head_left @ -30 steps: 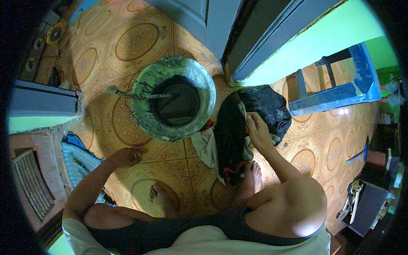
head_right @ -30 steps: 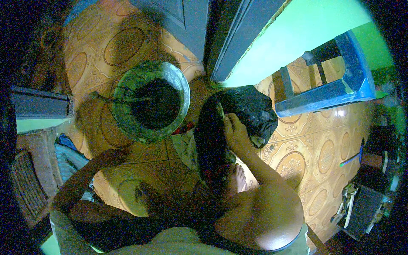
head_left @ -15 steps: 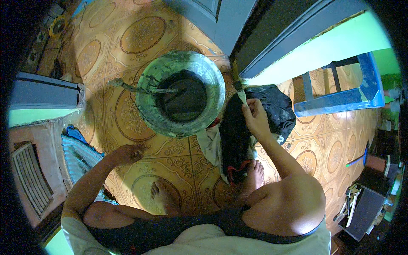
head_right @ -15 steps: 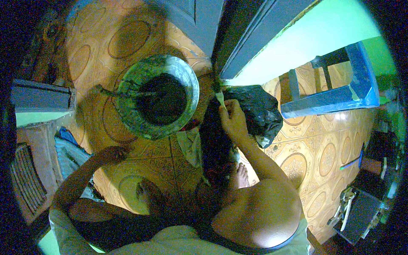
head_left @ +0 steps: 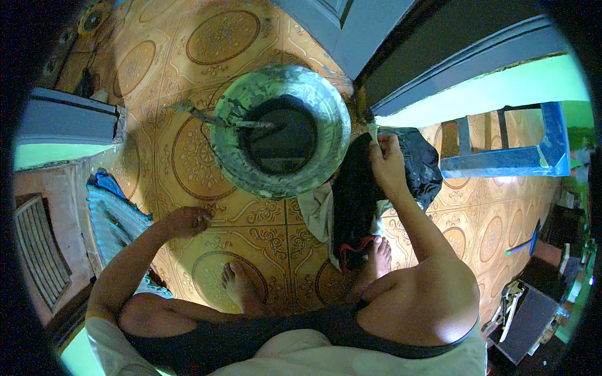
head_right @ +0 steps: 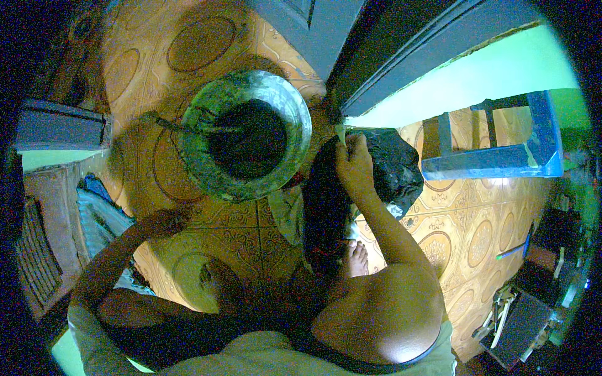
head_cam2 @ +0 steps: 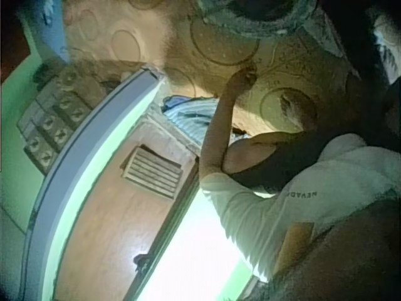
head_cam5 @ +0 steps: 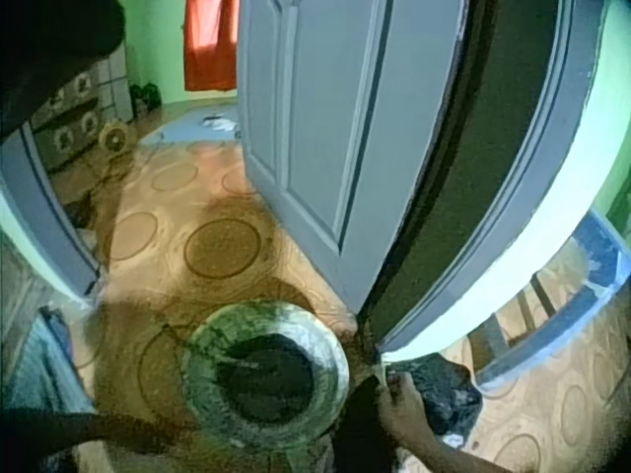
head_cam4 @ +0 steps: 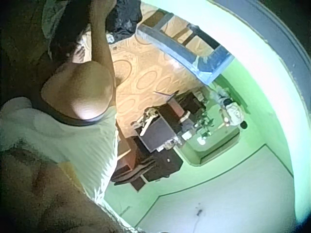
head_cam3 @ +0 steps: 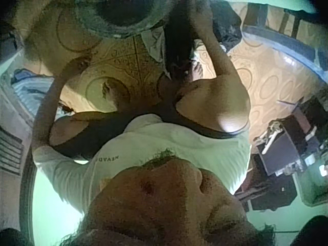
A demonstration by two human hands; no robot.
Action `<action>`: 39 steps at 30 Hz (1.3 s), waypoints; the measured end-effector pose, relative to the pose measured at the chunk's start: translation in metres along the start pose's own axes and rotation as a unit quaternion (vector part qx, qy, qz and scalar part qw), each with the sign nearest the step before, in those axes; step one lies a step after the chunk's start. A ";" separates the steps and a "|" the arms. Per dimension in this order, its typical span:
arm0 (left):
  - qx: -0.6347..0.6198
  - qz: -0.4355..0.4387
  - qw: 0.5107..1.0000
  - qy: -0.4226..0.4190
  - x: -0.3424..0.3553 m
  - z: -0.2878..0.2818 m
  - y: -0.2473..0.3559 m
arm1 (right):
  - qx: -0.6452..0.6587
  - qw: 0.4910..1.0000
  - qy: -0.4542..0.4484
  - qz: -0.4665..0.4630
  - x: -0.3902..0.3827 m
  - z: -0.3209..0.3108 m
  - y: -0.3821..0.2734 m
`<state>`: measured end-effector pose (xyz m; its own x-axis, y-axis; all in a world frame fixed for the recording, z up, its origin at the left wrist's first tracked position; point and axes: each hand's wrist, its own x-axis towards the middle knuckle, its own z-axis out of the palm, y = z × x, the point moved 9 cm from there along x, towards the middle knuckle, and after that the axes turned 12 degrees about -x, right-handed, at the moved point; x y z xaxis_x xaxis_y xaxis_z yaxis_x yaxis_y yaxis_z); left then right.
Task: The person paints the lower section of a door frame using a paintbrush and a bucket of dark paint. They repeatedly dip the brush into the bucket and apply paint to the vertical and horizontal edges of the frame. The person moves the bucket to a different location to continue painting the upper section of the door frame.
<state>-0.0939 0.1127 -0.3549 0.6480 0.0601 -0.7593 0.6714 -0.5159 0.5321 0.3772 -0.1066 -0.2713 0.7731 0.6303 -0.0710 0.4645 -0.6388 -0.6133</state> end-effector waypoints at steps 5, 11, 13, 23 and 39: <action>-0.026 0.040 0.998 0.034 -0.004 -0.001 -0.002 | -0.017 0.998 0.059 -0.031 -0.012 -0.019 -0.027; -0.065 -0.001 0.998 0.010 -0.008 -0.011 0.021 | -0.049 0.998 0.004 -0.033 -0.015 -0.004 -0.018; -0.024 0.002 1.000 0.008 -0.002 -0.004 0.007 | -0.073 0.995 0.027 -0.060 -0.008 -0.007 -0.023; -0.041 0.058 0.997 0.027 0.004 0.006 -0.014 | -0.058 0.997 0.018 -0.041 -0.020 -0.012 -0.040; -0.012 0.028 0.999 0.011 0.002 -0.002 0.006 | -0.074 0.996 0.042 -0.034 -0.028 -0.033 -0.049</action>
<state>-0.0880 0.1121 -0.3526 0.6928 0.0513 -0.7193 0.6419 -0.4983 0.5827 0.3472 -0.1074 -0.2135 0.7682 0.6393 0.0355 0.5707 -0.6585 -0.4906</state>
